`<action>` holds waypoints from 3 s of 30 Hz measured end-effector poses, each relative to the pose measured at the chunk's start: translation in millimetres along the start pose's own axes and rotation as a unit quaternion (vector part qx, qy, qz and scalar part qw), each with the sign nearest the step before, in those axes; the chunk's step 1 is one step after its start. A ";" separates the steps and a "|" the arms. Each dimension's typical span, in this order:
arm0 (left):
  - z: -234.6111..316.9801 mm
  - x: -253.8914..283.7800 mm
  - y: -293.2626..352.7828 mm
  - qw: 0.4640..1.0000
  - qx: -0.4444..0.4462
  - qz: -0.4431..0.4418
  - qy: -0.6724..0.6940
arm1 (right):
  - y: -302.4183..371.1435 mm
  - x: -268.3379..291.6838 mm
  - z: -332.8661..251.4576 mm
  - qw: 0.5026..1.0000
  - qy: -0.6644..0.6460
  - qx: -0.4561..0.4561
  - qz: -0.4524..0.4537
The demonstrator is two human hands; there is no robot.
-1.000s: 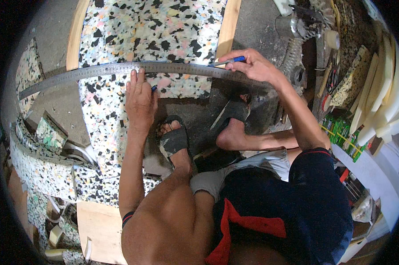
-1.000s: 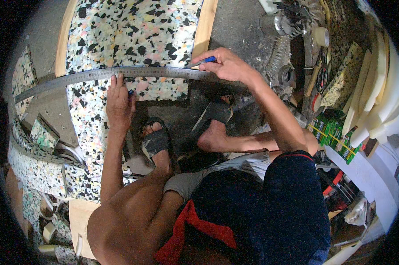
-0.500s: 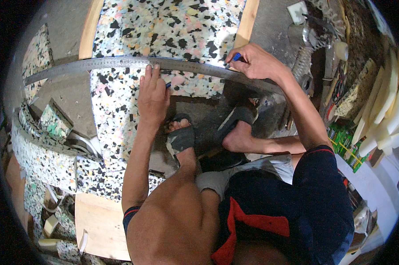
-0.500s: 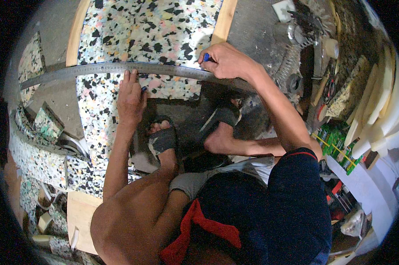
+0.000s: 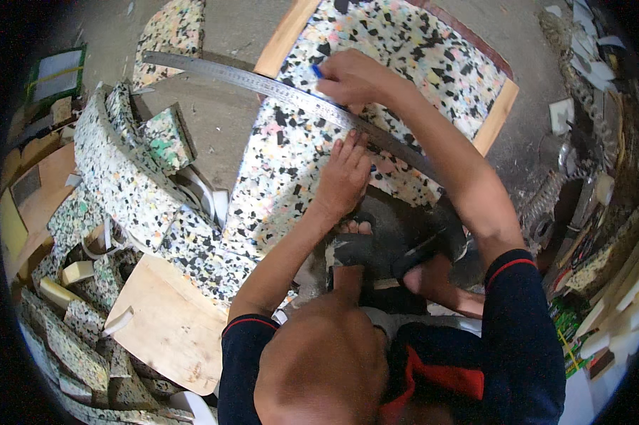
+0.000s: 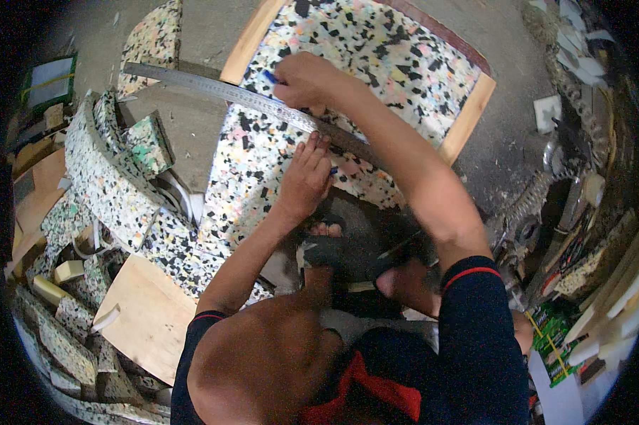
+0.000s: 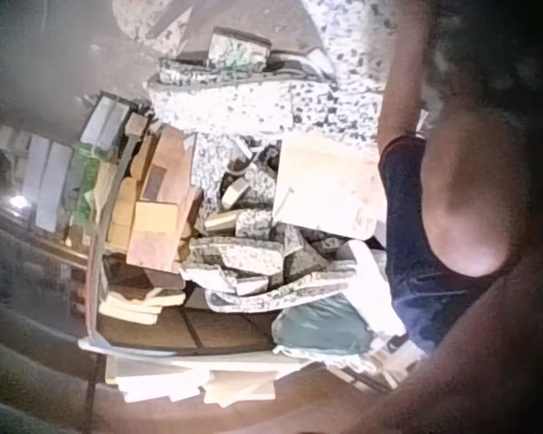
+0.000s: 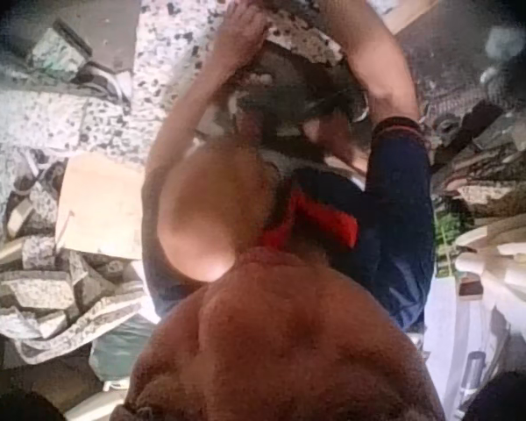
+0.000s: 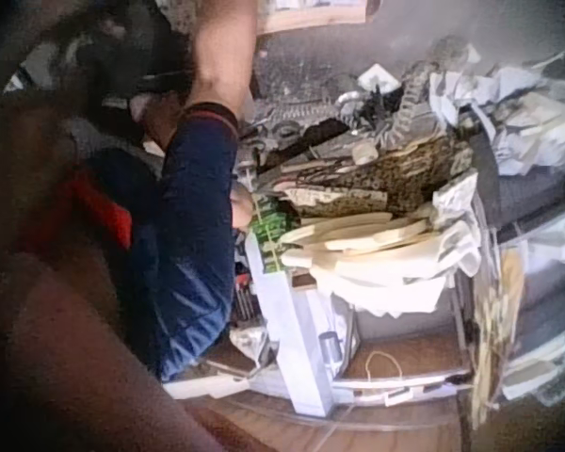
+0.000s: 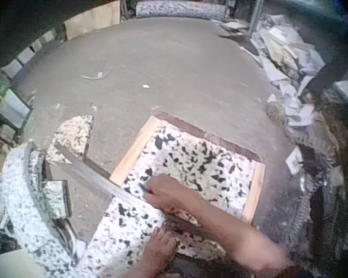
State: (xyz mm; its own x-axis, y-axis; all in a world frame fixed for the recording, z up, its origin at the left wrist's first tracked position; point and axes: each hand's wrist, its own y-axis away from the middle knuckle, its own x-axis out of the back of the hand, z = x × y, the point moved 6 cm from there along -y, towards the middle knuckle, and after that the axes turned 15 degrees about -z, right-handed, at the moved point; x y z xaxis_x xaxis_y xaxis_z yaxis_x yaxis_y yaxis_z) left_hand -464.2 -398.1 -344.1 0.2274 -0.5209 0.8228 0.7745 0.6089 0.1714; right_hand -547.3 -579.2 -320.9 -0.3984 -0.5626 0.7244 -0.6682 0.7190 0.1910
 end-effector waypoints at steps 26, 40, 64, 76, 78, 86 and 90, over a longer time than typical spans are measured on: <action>0.6 -2.2 0.6 1.000 -0.003 0.025 0.011 | -7.7 -17.7 -10.8 0.940 -0.269 0.000 0.212; -2.3 -3.6 -0.7 1.000 0.001 0.017 0.007 | -6.0 -22.0 -12.8 0.960 -0.243 -0.038 0.135; -2.9 -8.0 -5.6 1.000 0.022 -0.008 -0.018 | 353.0 -15.9 14.4 0.881 -0.292 -0.367 -0.053; 1.8 -0.8 -5.9 1.000 0.017 0.012 0.007 | 150.1 4.5 2.7 0.981 -0.122 -0.142 -0.046; 2.1 2.9 -5.3 1.000 0.019 0.009 0.021 | 132.0 10.4 -6.4 0.977 -0.184 -0.100 0.032; 7.2 10.1 4.5 0.995 -0.015 0.036 0.093 | 250.5 -22.0 -16.1 0.929 -0.067 -0.346 0.110; 26.5 15.4 13.8 0.994 -0.062 0.078 0.046 | 329.9 -58.5 -38.9 0.872 -0.035 -0.487 0.047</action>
State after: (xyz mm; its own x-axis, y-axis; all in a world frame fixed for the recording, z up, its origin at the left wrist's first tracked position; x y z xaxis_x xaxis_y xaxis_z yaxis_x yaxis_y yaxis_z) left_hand -465.6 -381.9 -314.7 0.3994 -0.4813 0.7803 0.7912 0.6109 -0.0281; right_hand -720.0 -293.1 -274.5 -0.4826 -0.4815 0.7317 0.2057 0.7497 0.6290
